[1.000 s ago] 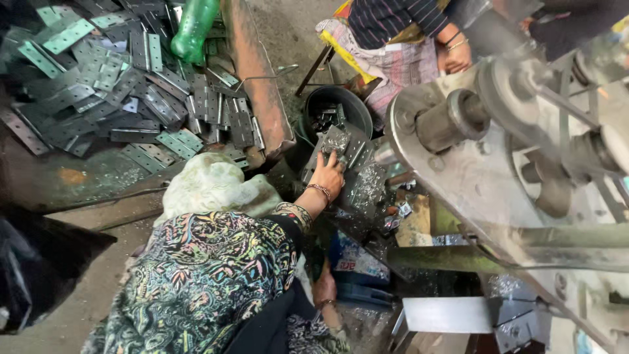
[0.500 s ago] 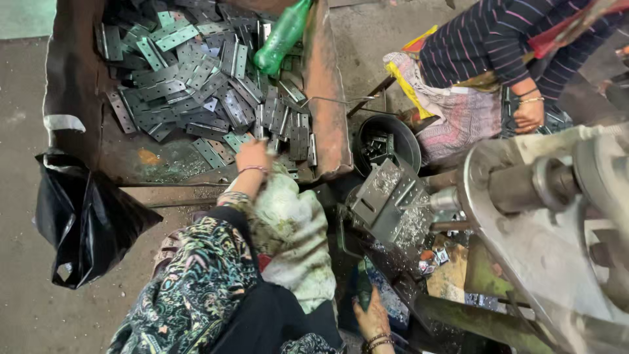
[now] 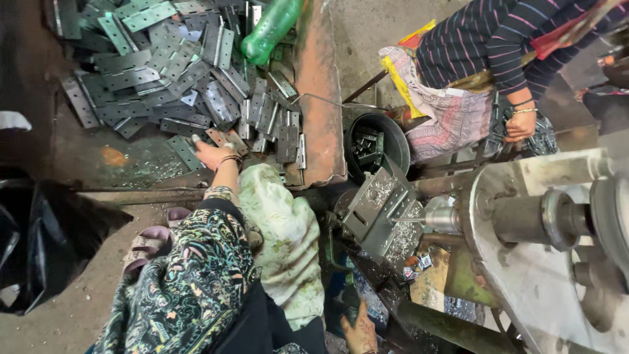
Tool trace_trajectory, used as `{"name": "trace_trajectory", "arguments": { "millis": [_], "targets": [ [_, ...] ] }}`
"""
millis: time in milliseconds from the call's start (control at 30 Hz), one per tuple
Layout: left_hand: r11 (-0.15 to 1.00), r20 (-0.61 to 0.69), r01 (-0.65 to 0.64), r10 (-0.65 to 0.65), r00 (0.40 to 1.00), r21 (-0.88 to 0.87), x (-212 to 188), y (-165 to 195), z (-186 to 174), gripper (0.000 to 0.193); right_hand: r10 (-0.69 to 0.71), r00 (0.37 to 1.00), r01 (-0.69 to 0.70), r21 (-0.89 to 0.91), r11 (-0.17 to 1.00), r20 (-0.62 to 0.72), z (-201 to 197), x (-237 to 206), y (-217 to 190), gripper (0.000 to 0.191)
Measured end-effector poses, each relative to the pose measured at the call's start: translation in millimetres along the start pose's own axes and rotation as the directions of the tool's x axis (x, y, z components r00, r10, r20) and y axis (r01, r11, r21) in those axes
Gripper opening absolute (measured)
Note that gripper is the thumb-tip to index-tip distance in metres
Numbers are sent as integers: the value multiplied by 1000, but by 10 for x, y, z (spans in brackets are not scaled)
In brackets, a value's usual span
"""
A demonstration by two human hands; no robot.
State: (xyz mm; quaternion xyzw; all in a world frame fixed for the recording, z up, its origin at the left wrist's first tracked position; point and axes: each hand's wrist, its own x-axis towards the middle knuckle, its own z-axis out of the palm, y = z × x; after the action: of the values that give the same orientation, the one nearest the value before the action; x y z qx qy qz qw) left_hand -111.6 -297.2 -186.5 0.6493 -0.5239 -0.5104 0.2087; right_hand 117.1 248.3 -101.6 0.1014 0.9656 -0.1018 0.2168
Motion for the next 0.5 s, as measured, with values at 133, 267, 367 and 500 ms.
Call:
{"name": "trace_trajectory", "arguments": {
  "millis": [133, 267, 367, 500],
  "targets": [
    [989, -102, -96, 85, 991, -110, -10, 50, -13, 96, -5, 1000, 5, -7, 1000, -19, 30, -35, -18, 92],
    [976, 128, 108, -84, 988, -190, -198, 187, -219, 91, 18, 1000, -18, -33, 999, -12, -29, -102, -184, 88],
    [931, 288, 32, 80, 954, -364, -546, 376, -433, 89, -9, 1000, 10, -33, 999, 3, -146, -168, -383, 84],
    [775, 302, -531, 626, 719, -343, -1384, 552, -569, 77, 102, 988, -99, -30, 995, 118, -275, -256, -573, 81]
  ]
}}
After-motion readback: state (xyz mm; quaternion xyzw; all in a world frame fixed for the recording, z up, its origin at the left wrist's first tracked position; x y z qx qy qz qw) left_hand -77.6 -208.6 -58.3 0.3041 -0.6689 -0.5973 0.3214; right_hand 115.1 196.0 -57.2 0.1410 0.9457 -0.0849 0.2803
